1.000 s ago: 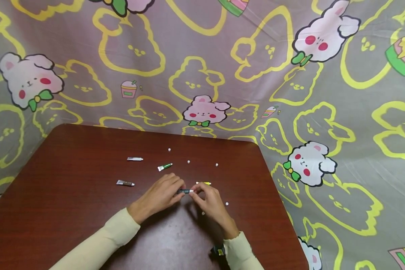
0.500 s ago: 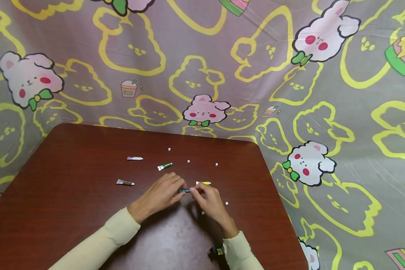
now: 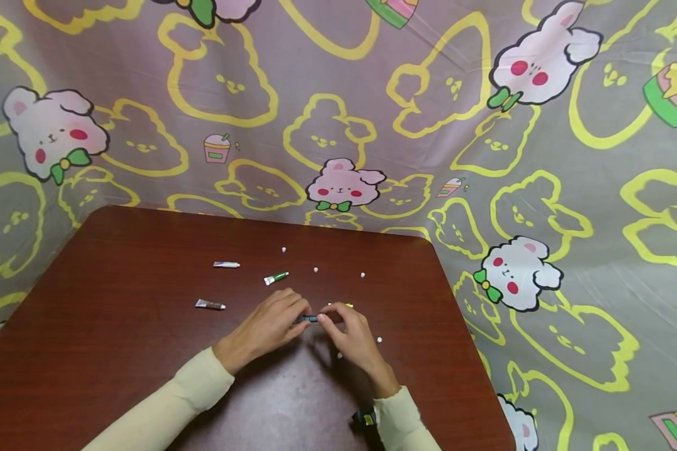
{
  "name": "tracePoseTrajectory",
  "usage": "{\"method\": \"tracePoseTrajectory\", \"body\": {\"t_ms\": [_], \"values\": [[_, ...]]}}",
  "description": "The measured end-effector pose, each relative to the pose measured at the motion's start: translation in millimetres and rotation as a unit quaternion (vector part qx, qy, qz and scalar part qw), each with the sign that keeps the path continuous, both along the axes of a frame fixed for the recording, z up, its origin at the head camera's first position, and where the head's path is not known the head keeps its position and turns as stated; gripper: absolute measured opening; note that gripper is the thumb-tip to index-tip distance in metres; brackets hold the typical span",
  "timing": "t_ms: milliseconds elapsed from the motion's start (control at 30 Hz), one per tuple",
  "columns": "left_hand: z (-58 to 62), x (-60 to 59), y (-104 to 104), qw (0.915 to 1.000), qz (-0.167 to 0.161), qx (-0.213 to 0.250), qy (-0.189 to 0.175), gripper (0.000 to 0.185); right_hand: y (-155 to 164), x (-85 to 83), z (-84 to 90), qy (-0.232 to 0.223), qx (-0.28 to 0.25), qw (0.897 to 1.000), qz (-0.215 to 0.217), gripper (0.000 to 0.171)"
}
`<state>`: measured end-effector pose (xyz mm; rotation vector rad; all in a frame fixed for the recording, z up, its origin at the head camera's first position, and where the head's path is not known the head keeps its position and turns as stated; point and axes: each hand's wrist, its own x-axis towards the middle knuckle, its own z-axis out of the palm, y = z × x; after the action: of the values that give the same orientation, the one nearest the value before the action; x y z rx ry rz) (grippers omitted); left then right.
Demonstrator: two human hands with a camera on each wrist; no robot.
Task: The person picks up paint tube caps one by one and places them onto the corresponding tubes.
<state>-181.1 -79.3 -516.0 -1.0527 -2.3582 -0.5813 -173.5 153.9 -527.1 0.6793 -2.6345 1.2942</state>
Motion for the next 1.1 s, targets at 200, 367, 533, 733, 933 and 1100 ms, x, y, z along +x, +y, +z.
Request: {"method": "tracePoseTrajectory", "body": {"t_ms": [200, 367, 533, 733, 933, 1100], "values": [[-0.2, 0.2, -0.5, 1.0, -0.001, 0.004, 0.003, 0.022, 5.2, -1.2, -1.5, 0.039, -0.019, 0.998, 0.044, 0.022], [-0.9, -0.3, 0.0, 1.0, -0.002, 0.007, 0.004, 0.022, 6.0, -0.8, -2.6, 0.04, -0.026, 0.998, 0.045, 0.017], [-1.2, -1.0, 0.5, 0.9999, -0.008, 0.012, 0.007, 0.022, 5.1, -0.6, -2.2, 0.04, -0.019, 0.998, 0.037, 0.013], [-1.1, -1.7, 0.8, 0.9997, -0.012, 0.017, 0.01, 0.022, 5.3, -2.1, -2.3, 0.044, -0.009, 0.999, 0.031, 0.01], [-0.6, -1.6, 1.7, 0.9997, -0.016, 0.017, 0.005, 0.021, 7.5, -2.8, -5.5, 0.068, -0.011, 0.997, 0.033, 0.01], [-0.6, -0.9, 2.2, 0.9996, -0.017, 0.019, 0.007, 0.022, 8.6, -3.2, -5.6, 0.093, -0.004, 0.995, 0.032, 0.01]]}}
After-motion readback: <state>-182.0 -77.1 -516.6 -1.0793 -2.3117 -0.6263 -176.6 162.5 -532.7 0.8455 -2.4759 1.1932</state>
